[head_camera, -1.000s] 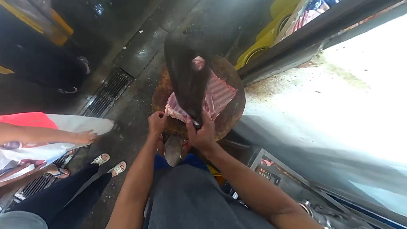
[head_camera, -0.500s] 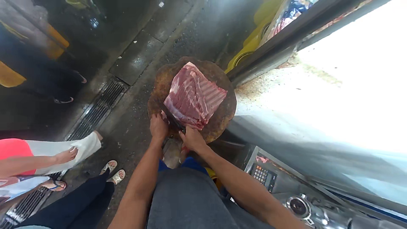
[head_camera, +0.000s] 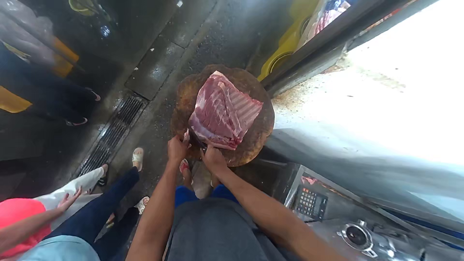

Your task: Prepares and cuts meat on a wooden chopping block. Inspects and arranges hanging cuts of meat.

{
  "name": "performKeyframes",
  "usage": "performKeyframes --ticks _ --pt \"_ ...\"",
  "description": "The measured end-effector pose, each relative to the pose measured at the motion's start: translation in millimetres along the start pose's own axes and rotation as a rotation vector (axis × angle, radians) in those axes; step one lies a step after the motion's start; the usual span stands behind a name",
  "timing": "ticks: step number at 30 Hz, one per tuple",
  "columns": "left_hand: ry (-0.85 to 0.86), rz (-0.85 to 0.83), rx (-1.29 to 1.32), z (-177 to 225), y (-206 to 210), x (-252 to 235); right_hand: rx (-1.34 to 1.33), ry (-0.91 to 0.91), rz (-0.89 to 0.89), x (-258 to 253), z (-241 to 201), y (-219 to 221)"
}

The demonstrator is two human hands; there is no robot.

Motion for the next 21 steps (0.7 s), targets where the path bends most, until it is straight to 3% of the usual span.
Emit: performKeyframes --ticks 5,8,10,13,15,18,21 --pt "0.126 0.080 0.115 -13 -45 25 0.009 0.002 -0.095 14 8 1" --pt "0.273 0.102 0.413 -15 -65 36 -0.159 -0.052 -0.087 44 69 11" --pt "0.392 0.030 0.589 -1 -70 40 -0.309 -0.018 -0.039 82 128 32" --pt "0.603 -0.211 0.789 41 -57 32 -0.542 0.133 0.136 162 213 61" --pt "0.616 -0.357 0.847 80 -37 36 -0.677 0.289 0.296 223 258 82" --pt "0.491 -0.328 0.680 143 2 49 -0.812 0.485 0.401 294 308 111" --pt "0.585 -0.376 0.491 219 54 87 -0.914 0.632 0.502 336 346 141"
Point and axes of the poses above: each hand's wrist, its own x-axis away from the middle knuckle, its own y-axis out of the palm, z = x × y, the point moved 10 cm from there along -x, towards the middle knuckle, and after that the axes turned 9 degrees about -z, right-handed, at the moved point
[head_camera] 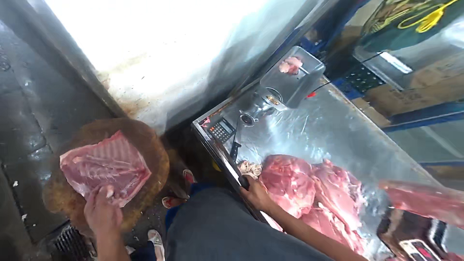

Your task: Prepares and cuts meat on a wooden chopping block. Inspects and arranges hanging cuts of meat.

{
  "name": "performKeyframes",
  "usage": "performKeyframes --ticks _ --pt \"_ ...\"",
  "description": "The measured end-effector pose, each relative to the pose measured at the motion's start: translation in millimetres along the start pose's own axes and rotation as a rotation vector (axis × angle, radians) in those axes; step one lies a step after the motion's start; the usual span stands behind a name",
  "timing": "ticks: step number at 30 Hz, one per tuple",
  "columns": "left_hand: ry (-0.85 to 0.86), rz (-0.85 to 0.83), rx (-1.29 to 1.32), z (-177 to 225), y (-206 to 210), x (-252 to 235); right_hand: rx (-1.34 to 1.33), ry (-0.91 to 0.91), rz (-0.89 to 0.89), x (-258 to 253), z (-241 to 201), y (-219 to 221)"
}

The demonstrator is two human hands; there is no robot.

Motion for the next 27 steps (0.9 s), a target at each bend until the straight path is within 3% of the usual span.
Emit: performKeyframes --ticks 4,9,11,13,15,17,21,25,27 --pt "0.014 -0.260 -0.234 37 144 -14 -0.067 0.290 0.212 -1 51 -21" --pt "0.138 -0.551 -0.536 31 320 -25 -0.161 0.504 0.379 -50 89 -38" --pt "0.234 -0.628 -0.657 6 386 -37 -0.168 0.543 0.387 -71 93 -42" --pt "0.317 -0.737 -0.796 -43 443 -53 -0.158 0.582 0.398 -86 96 -45" --pt "0.299 -0.829 -0.926 -104 469 -64 -0.116 0.574 0.408 -88 97 -44" --pt "0.210 -0.801 -0.946 -123 458 -72 -0.088 0.504 0.424 -93 88 -45" --pt "0.154 -0.673 -0.980 -89 363 -85 -0.022 0.516 0.418 -94 86 -37" --pt "0.092 -0.239 -1.073 -24 181 -152 -0.059 0.486 0.440 -105 106 -30" --pt "0.033 -0.128 -1.105 7 95 -185 -0.088 0.485 0.431 -103 105 -32"
Point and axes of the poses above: each hand's wrist, its own x-axis away from the middle knuckle, its own y-axis out of the palm, z = x × y, the point moved 10 cm from there along -x, towards the middle knuckle, and after that the axes turned 9 degrees about -z, right-handed, at the moved point
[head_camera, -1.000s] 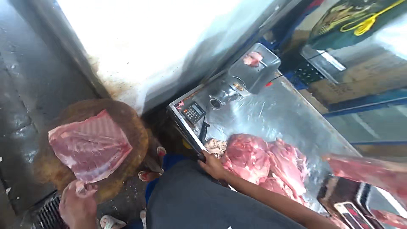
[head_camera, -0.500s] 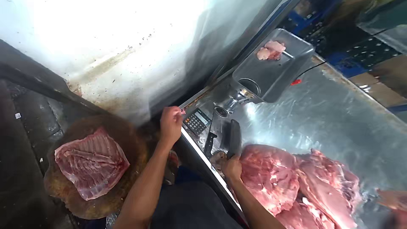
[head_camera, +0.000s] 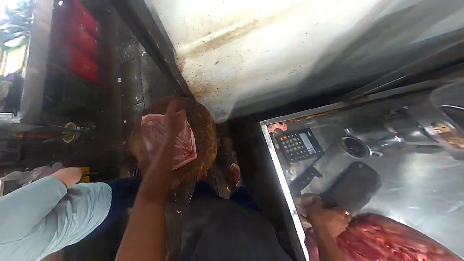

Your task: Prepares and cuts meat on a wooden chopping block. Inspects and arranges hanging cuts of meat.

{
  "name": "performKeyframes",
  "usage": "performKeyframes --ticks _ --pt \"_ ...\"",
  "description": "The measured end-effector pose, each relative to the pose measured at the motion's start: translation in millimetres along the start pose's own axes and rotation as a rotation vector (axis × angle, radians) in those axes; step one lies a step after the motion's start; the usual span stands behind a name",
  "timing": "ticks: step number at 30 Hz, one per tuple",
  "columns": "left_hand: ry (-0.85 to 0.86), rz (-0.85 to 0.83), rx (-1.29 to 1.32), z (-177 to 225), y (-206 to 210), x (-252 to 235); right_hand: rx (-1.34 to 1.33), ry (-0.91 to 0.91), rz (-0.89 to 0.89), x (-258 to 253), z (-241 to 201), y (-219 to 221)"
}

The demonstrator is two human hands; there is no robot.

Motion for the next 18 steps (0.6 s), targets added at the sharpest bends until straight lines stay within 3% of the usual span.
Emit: performKeyframes --ticks 3,7,12,15,18 --pt "-0.055 -0.144 -0.171 -70 -42 -21 -0.015 -0.015 0.025 6 3 -9" --pt "-0.080 -0.474 -0.382 -125 -28 -41 -0.058 -0.113 0.097 39 8 -27" --pt "0.120 -0.705 -0.487 -124 -5 -59 -0.184 -0.142 0.216 124 41 -31" --pt "0.150 -0.795 -0.519 -125 0 -77 -0.229 -0.028 0.208 187 75 8" --pt "0.149 -0.843 -0.541 -130 5 -64 -0.216 0.097 0.081 262 115 70"
Point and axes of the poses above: each hand's wrist, its own x-axis away from the middle knuckle, its own y-axis out of the palm, z = x × y, the point moved 10 cm from there along -x, towards the middle knuckle, and after that the axes turned 9 degrees about -z, right-handed, at the moved point
